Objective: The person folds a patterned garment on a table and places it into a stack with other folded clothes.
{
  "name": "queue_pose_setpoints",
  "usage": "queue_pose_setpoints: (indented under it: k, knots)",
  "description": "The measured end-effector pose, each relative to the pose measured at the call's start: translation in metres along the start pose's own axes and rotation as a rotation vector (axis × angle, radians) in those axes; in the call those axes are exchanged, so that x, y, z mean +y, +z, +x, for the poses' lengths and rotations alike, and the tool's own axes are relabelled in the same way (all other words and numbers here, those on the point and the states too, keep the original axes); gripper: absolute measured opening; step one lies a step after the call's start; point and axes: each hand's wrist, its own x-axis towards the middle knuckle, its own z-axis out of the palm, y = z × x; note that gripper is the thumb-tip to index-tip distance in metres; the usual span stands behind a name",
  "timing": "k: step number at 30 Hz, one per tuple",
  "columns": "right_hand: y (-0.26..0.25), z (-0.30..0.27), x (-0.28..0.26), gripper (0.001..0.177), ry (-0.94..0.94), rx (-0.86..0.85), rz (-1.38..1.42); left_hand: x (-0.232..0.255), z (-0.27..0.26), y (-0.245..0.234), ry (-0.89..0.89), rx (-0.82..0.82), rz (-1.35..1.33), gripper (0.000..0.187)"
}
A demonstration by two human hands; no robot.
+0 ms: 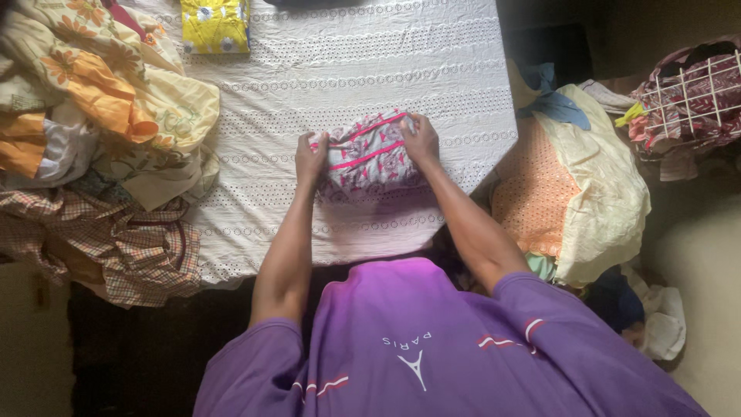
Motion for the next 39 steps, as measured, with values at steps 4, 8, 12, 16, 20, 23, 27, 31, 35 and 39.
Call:
queue_pose_setpoints:
  k: [4, 8, 12, 16, 20, 23, 27, 31, 35, 39]
  knots:
    - [0.016, -0.007, 0.014, 0.044, -0.145, 0.094, -0.036, -0.012, -0.008, 0.014, 0.076, 0.115, -0.015, 0.073]
    - [0.002, -0.023, 0.001, 0.042, -0.247, 0.168, -0.189, 0.0, -0.028, 0.004, 0.147, 0.236, 0.259, 0.069]
    - [-0.004, -0.03, -0.023, 0.041, -0.684, 0.141, -0.115, 0.004, -0.045, 0.013, 0.388, 0.148, 0.488, 0.051]
    - [0.016, -0.038, -0.049, 0.045, -0.749, -0.1, -0.256, 0.007, -0.043, 0.038, 0.421, 0.049, 0.657, 0.058]
    - [0.028, -0.035, -0.047, 0.06, -0.63, -0.234, -0.385, 0.019, -0.042, 0.048, 0.433, -0.012, 0.842, 0.068]
    - [0.034, -0.035, -0.042, 0.064, -0.573, -0.245, -0.41, 0.038, -0.047, 0.038, 0.435, -0.146, 0.758, 0.067]
    - [0.03, -0.035, -0.049, 0.07, -0.516, -0.329, -0.405, 0.062, -0.046, 0.026, 0.262, -0.323, 0.793, 0.068]
    - [0.003, -0.024, -0.055, 0.074, -0.563, -0.501, -0.416, 0.061, -0.04, 0.032, 0.244, -0.309, 0.821, 0.075]
    - [0.0, -0.016, -0.05, 0.077, -0.559, -0.479, -0.436, 0.05, -0.035, 0.041, 0.27, -0.231, 0.772, 0.077]
    - [0.011, -0.019, -0.036, 0.081, -0.469, -0.333, -0.537, 0.047, -0.035, 0.042, 0.225, -0.221, 0.785, 0.08]
